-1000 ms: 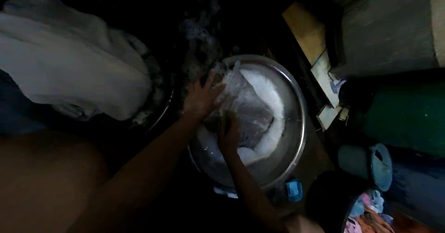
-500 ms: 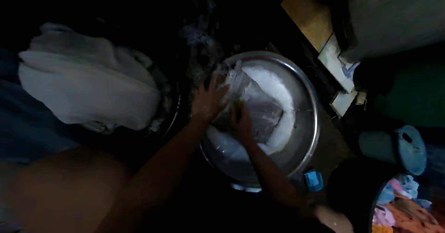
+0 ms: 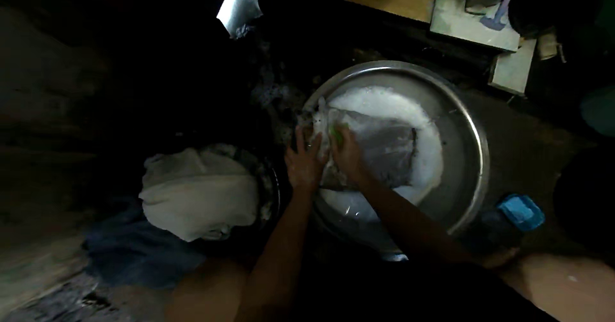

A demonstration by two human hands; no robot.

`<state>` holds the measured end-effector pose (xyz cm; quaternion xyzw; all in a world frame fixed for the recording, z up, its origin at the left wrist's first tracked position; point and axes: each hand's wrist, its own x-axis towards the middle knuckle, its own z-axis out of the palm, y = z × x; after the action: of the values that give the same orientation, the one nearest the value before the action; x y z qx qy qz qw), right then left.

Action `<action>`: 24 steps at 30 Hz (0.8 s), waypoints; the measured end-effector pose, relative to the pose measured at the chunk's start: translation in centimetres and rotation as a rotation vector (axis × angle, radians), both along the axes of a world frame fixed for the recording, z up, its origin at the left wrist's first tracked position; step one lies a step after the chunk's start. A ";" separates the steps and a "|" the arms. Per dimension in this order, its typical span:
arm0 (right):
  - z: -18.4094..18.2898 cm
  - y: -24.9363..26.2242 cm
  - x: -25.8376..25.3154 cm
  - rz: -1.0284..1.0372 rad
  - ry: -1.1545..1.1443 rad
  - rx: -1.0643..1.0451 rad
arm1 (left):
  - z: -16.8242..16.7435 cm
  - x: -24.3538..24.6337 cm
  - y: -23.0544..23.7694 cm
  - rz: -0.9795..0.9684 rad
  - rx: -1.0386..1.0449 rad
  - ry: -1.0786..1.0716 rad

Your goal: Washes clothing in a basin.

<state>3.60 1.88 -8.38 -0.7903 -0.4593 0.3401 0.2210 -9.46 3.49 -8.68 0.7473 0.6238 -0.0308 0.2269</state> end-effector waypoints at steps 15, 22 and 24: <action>-1.5 -3.8 8.5 -0.221 -0.194 -0.178 | 0.1 -0.1 -0.3 -0.048 0.148 -0.043; -3.1 -4.2 12.0 -0.117 -0.121 -0.105 | -0.1 0.0 -0.1 -0.069 0.185 -0.049; -5.7 -2.7 17.7 -0.357 -0.278 -0.142 | -0.5 -0.1 -0.4 -0.073 0.233 -0.049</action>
<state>21.28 -0.84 -14.12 -0.9118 -0.3133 0.2149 0.1560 -9.52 3.11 -9.21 0.7913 0.5899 0.0520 0.1524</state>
